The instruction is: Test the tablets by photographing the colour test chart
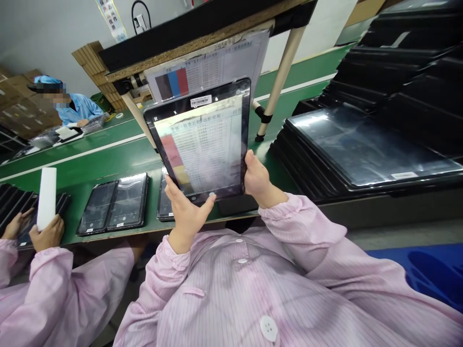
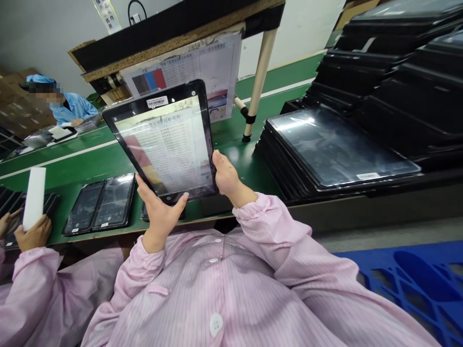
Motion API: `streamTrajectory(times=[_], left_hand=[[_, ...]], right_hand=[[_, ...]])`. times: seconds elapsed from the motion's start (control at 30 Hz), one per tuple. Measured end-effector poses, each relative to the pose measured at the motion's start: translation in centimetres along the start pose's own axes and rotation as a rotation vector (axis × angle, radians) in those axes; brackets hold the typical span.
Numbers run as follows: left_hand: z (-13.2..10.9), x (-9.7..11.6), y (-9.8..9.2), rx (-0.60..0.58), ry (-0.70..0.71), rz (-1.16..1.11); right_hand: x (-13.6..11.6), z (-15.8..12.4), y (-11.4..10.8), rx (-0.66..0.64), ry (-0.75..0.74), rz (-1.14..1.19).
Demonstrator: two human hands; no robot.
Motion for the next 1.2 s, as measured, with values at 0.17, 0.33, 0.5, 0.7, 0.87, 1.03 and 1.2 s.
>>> streamTrajectory(times=[0.17, 0.33, 0.5, 0.7, 0.87, 1.03, 1.2], left_hand=[[-0.2, 1.3, -0.9, 0.114, 0.233, 0.016], [0.2, 1.7, -1.0, 0.053, 0.230, 0.016], [0.3, 1.5, -1.0, 0.050, 0.198, 0.031], [-0.1, 0.7, -0.7, 0.122, 0.238, 0.028], [-0.4, -0.5, 0.1, 0.055, 0.196, 0.043], [-0.8, -1.2, 0.6, 0.033, 0.187, 0.006], [-0.8, -1.8, 0.6, 0.014, 0.087, -0.075]], right_hand=[[0.1, 0.0, 0.0, 0.015, -0.017, -0.079], [0.5, -0.2, -0.2, 0.040, -0.010, -0.081], [0.2, -0.1, 0.0, 0.036, -0.051, -0.025], [0.5, -0.2, -0.1, 0.036, -0.010, 0.012], [1.3, -0.3, -0.5, 0.083, 0.054, -0.082], [1.1, -0.3, -0.5, 0.086, 0.050, -0.109], [1.2, -0.3, -0.6, 0.074, 0.065, -0.068]])
Point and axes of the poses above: each hand's wrist, its own z-axis towards the middle knuckle, its own y-axis out of the palm, x = y × z, the point moved 10 cm from there along z, towards the middle knuckle, and after that the axes turned 1 degree about -x, right-handed, at the moved point
